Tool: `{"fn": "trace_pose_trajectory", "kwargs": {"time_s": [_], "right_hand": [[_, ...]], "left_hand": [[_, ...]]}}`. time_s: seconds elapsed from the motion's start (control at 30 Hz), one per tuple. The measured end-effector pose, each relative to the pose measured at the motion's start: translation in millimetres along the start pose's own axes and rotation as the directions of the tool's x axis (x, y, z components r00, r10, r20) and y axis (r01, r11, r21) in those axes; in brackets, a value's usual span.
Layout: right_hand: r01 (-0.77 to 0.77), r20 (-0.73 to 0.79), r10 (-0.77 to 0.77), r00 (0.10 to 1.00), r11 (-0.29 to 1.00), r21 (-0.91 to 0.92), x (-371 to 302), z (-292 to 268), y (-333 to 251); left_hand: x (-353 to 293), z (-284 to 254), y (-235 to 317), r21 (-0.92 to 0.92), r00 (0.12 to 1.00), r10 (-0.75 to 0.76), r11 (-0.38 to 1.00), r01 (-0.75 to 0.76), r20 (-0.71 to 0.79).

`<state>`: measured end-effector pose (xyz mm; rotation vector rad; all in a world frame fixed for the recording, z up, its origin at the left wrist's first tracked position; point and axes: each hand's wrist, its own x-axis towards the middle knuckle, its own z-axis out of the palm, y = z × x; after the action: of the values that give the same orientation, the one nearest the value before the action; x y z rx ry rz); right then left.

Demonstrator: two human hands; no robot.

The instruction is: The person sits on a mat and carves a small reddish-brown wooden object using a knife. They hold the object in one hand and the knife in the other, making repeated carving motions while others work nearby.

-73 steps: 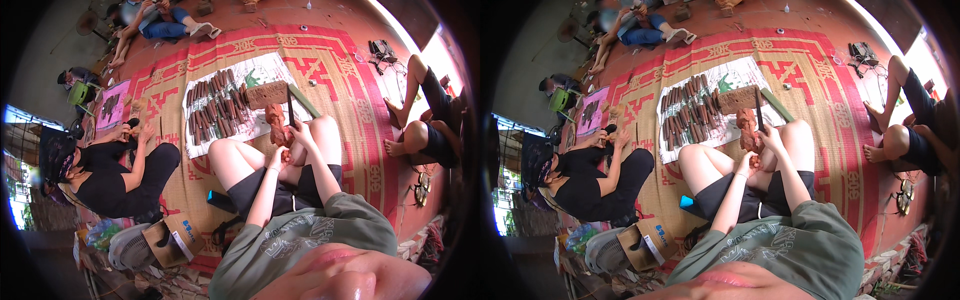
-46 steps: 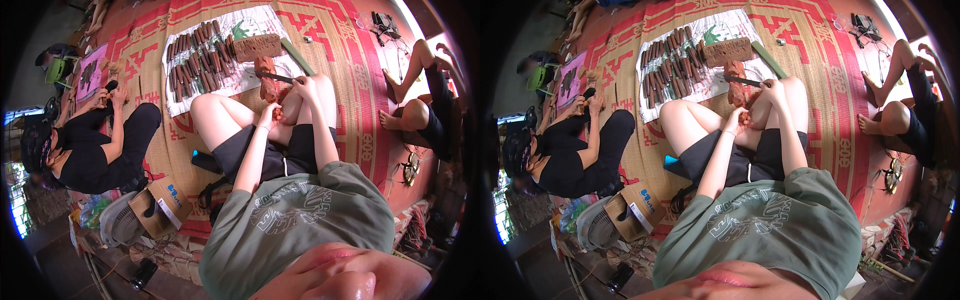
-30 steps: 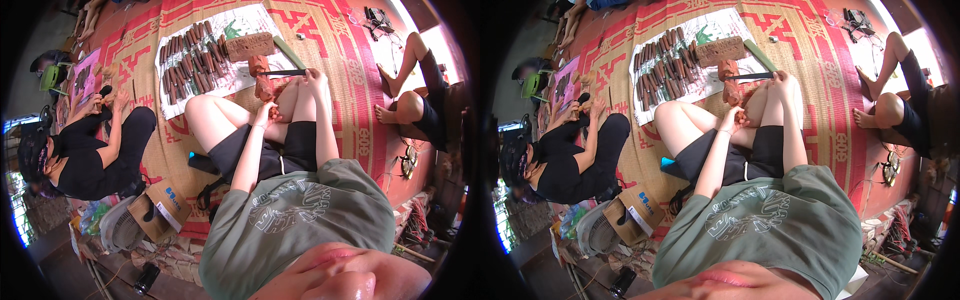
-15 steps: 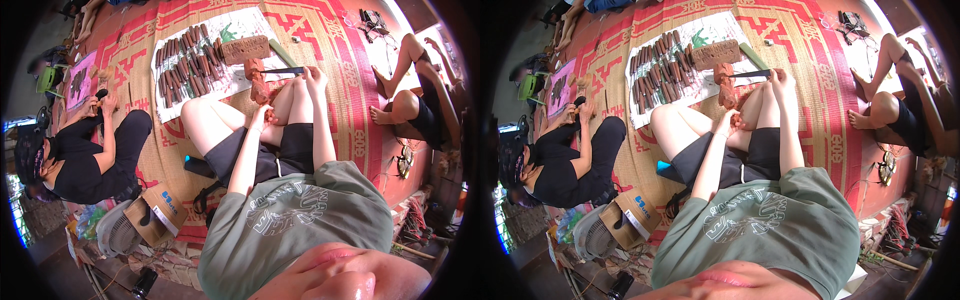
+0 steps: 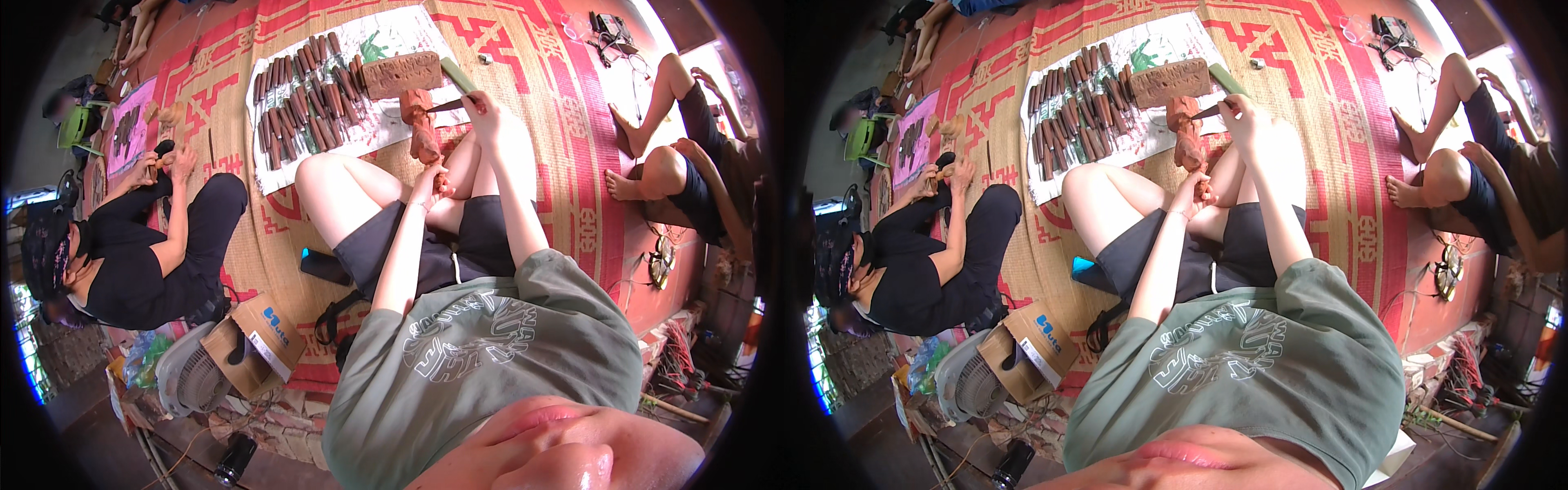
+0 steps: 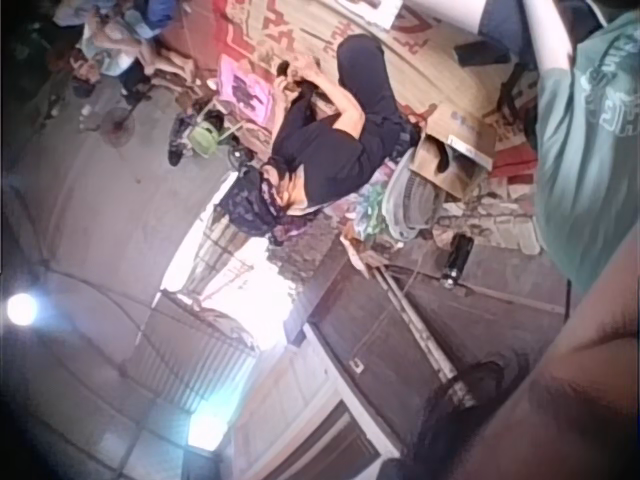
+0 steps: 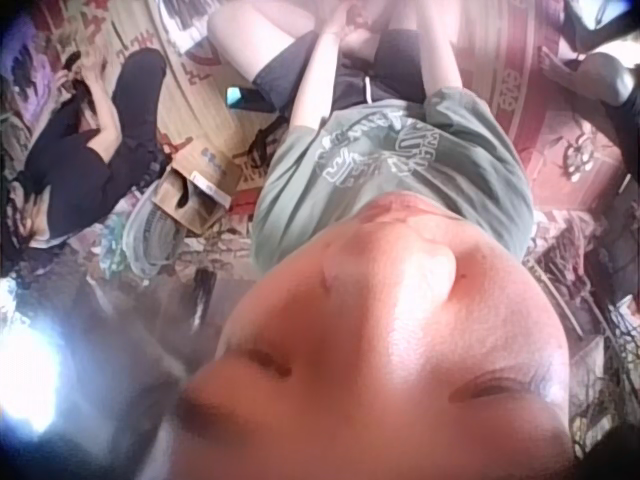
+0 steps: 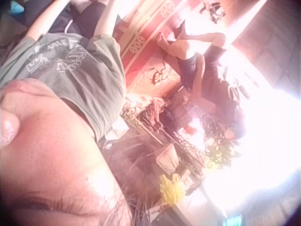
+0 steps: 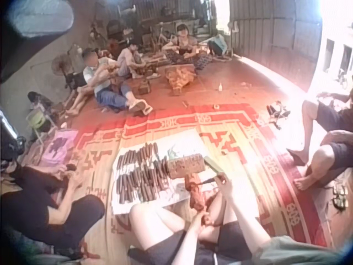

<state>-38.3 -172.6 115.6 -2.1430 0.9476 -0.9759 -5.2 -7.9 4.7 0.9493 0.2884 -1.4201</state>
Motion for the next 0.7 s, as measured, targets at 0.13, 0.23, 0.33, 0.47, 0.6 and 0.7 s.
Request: {"fn": "trace_pose_trajectory", "kwargs": {"time_s": [0.13, 0.23, 0.33, 0.47, 0.6, 0.7], "right_hand": [[0.086, 0.041, -0.089, 0.995, 0.994, 0.063, 1.0, 16.5, -6.6], [0.068, 0.066, -0.069, 0.995, 0.998, 0.014, 2.6, 25.7, -8.1], [0.051, 0.099, -0.039, 0.994, 0.991, -0.120, 3.9, 44.1, 5.8], [0.057, 0.192, -0.015, 0.981, 0.975, -0.216, 1.0, 74.2, 28.4], [0.121, 0.289, -0.035, 0.957, 0.951, -0.286, -7.2, 91.7, 68.2], [0.132, 0.321, -0.086, 0.943, 0.983, -0.124, -10.7, 103.2, 63.0]], "left_hand": [[-3.9, 4.6, 1.9, 0.007, 1.000, 0.010, 1.000, -0.010, -0.021], [-7.0, 5.9, 3.9, -0.001, 1.000, 0.010, 1.000, -0.010, -0.024], [-6.0, 1.5, 4.6, 0.006, 1.000, -0.004, 1.000, 0.004, -0.001], [-2.0, -2.9, 3.4, 0.006, 1.000, 0.006, 1.000, -0.007, 0.016], [-7.2, 12.9, 3.8, 0.004, 0.999, -0.031, 1.000, 0.031, -0.044], [-5.1, -0.9, 4.2, -0.032, 0.999, -0.008, 0.999, 0.007, -0.046]]}}
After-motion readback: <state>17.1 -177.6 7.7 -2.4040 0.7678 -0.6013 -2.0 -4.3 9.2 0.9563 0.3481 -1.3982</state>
